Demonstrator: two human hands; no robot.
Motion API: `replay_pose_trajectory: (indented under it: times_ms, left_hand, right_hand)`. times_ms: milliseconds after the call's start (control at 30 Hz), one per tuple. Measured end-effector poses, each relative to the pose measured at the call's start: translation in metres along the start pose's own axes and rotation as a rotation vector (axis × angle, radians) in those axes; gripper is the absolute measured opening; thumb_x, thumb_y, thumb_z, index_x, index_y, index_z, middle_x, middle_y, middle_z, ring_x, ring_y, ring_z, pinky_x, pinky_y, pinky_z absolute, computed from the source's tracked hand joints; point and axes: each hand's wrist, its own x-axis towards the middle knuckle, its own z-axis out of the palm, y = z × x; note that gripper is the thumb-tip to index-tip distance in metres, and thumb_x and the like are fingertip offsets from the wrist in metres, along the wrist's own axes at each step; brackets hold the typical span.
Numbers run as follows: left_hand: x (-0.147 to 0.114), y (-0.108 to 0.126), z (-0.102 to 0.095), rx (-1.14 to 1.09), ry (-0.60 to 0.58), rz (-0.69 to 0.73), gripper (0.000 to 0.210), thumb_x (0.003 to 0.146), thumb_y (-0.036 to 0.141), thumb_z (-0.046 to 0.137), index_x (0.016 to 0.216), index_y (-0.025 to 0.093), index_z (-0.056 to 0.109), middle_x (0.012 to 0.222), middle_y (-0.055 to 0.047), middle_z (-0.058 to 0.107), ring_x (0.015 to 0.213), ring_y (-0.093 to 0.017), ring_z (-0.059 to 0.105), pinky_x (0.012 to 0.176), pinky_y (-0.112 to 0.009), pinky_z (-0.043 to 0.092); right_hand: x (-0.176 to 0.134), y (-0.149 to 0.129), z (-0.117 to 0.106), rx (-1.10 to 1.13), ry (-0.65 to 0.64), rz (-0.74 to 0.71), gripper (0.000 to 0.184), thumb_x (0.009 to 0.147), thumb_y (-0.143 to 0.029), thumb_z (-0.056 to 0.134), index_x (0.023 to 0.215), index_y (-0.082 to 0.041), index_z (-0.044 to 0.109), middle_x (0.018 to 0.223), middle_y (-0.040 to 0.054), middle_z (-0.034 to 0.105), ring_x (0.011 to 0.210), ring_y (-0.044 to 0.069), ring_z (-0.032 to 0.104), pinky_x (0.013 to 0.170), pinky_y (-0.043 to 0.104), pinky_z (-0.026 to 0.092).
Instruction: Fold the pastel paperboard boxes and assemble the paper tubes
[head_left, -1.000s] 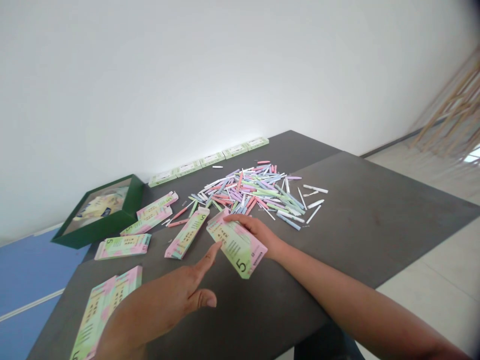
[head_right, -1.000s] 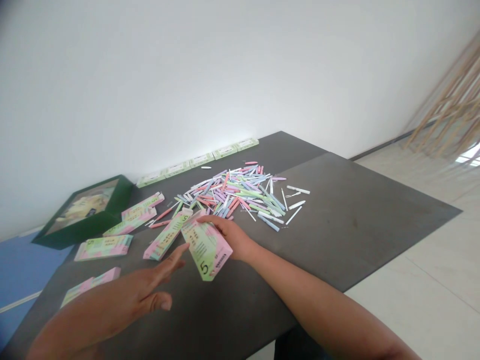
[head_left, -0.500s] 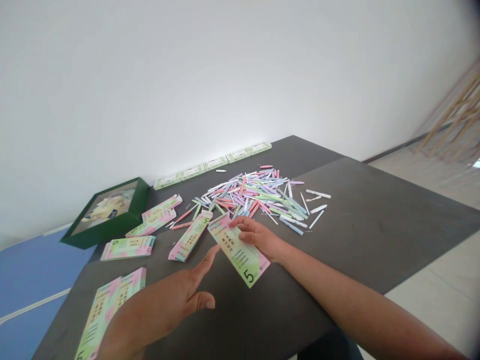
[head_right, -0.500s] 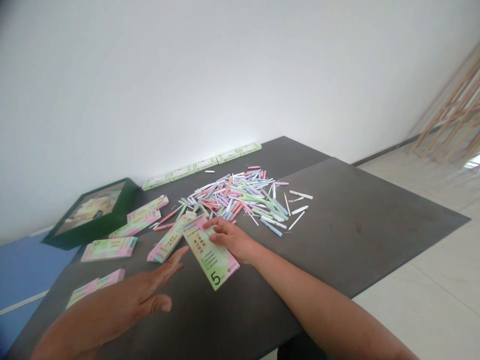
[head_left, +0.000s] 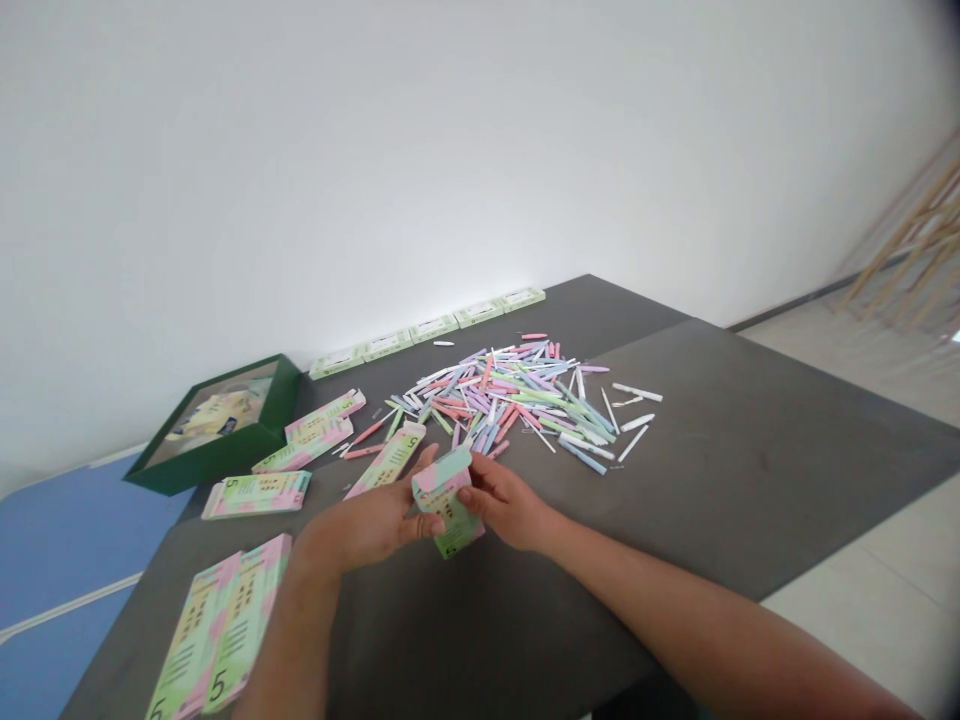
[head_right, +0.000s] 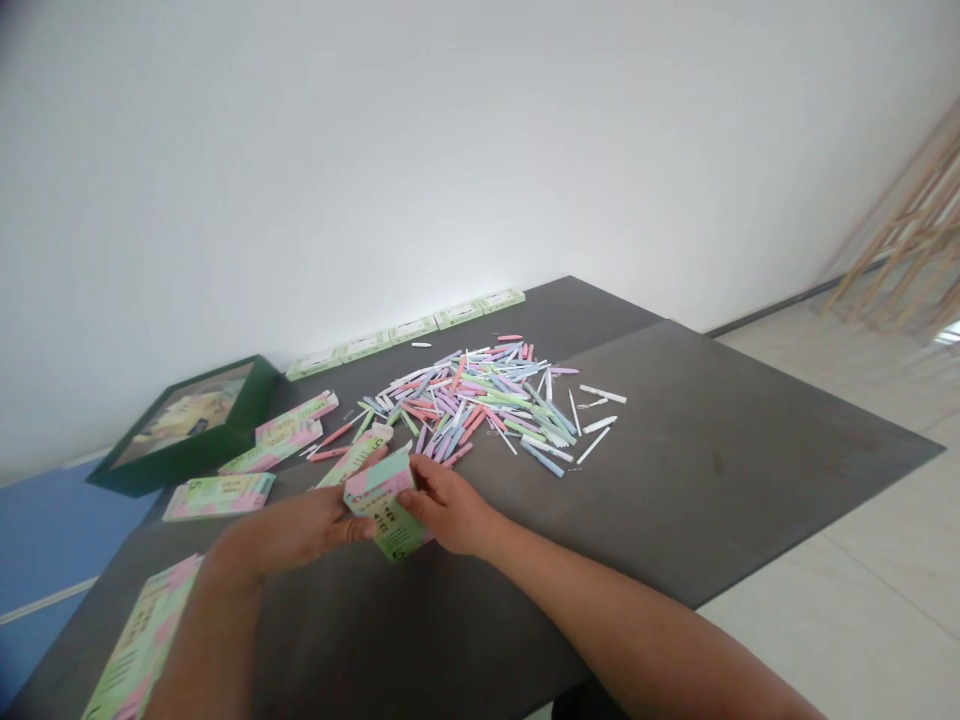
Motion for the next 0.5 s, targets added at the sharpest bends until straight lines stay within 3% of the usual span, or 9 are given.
replay_pose_trajectory:
  times_ms: [133,233,300,400,500]
  left_hand:
    - [0.003,-0.004,0.001,-0.021,-0.047,-0.085,0.084,0.085,0.062,0.039,0.146,0.016,0.004,0.15,-0.013,0.019,0.129,-0.028,0.033,0.103,-0.036,0.029]
    - [0.004,-0.005,0.001,-0.023,-0.063,-0.032,0.082,0.086,0.058,0.041,0.146,0.018,0.004,0.151,-0.011,0.016,0.125,-0.028,0.039,0.1,-0.036,0.032]
    - [0.007,-0.001,0.0,-0.027,-0.07,0.024,0.075,0.086,0.054,0.043,0.145,0.018,0.014,0.148,-0.01,0.027,0.12,-0.027,0.044,0.098,-0.035,0.034]
    - [0.011,0.008,-0.002,-0.025,-0.101,0.012,0.054,0.085,0.046,0.045,0.131,0.019,0.043,0.125,-0.006,0.057,0.103,-0.025,0.056,0.089,-0.032,0.042]
    - [0.013,0.018,-0.004,-0.02,-0.104,-0.014,0.042,0.082,0.043,0.049,0.118,0.022,0.056,0.116,-0.003,0.063,0.093,-0.024,0.06,0.083,-0.031,0.044]
  right_hand:
    - [-0.005,-0.003,-0.002,-0.23,0.077,-0.04,0.028,0.088,-0.038,0.049,0.104,-0.016,0.056,0.087,0.0035,0.053,0.077,0.014,0.049,0.069,0.026,0.041]
    - [-0.006,-0.007,-0.001,-0.182,0.125,-0.062,0.032,0.089,-0.037,0.047,0.115,-0.019,0.049,0.089,0.0034,0.053,0.077,0.014,0.05,0.069,0.026,0.041]
    - [-0.006,-0.009,0.002,-0.092,0.135,-0.094,0.033,0.088,-0.036,0.05,0.117,-0.02,0.045,0.089,0.003,0.053,0.077,0.013,0.051,0.069,0.025,0.041]
    - [-0.004,-0.015,0.012,0.002,0.135,-0.155,0.03,0.086,-0.037,0.053,0.111,-0.021,0.046,0.096,0.0048,0.055,0.084,0.015,0.054,0.075,0.028,0.043]
    - [-0.002,-0.021,0.019,0.008,0.15,-0.174,0.028,0.086,-0.044,0.05,0.101,-0.02,0.052,0.098,0.007,0.058,0.09,0.019,0.055,0.081,0.033,0.043]
